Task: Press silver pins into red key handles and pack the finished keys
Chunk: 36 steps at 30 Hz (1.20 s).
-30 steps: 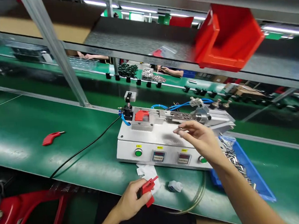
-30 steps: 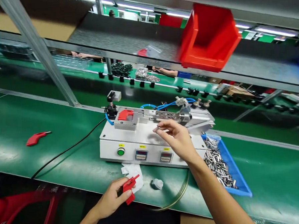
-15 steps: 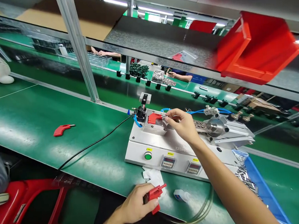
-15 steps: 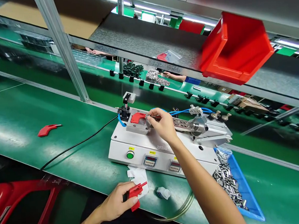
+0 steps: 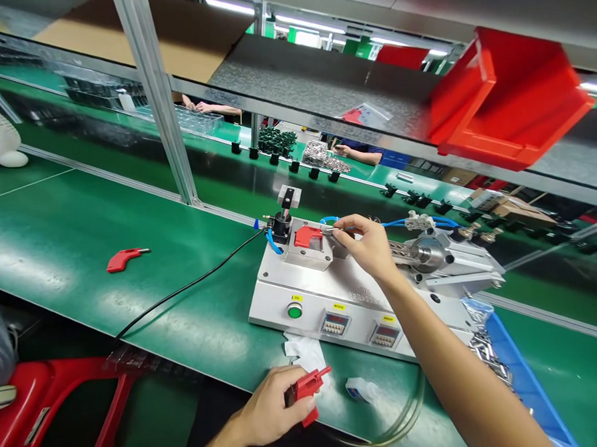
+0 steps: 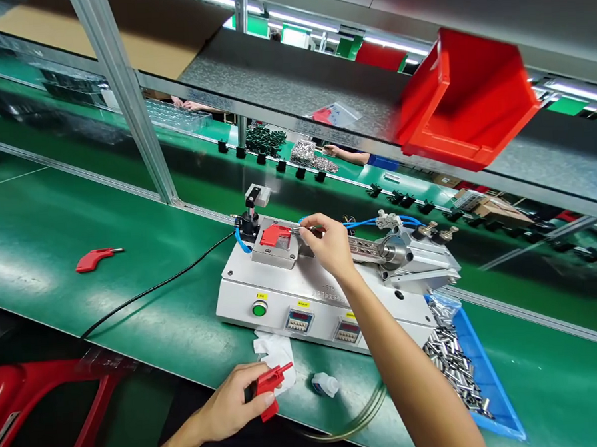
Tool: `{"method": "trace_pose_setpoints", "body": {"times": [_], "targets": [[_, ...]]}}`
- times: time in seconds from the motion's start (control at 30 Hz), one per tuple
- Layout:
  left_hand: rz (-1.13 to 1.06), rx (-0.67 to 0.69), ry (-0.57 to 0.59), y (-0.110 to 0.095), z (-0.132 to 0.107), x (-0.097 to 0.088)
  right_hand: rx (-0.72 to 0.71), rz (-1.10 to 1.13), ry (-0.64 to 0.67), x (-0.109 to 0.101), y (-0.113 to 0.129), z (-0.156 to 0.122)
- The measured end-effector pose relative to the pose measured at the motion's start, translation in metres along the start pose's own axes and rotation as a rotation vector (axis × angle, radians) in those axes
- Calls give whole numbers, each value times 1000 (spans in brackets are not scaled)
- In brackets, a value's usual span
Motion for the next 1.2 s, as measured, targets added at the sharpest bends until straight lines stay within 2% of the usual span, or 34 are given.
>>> {"method": "trace_pose_setpoints", "body": {"times": [0.37, 0.63, 0.9, 1.2], "targets": [[-50, -5, 3, -6, 2, -2, -110, -246, 8, -4, 1, 0], [-47, 13, 3, -4, 2, 0, -190, -469, 215, -5, 10, 14], [-73, -25, 19, -6, 2, -1, -225, -404, 173, 13, 4, 17], [-86, -44, 21, -5, 1, -1, -175, -287, 147, 10, 4, 15]]}}
Point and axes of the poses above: each hand's wrist, its own z-axis towards the middle knuckle, its own x-axis out of the palm, y = z × x, the point moved 2 cm from there along z, towards the middle knuckle, and after that the axes turned 5 degrees about -y, right-handed, at the moved point
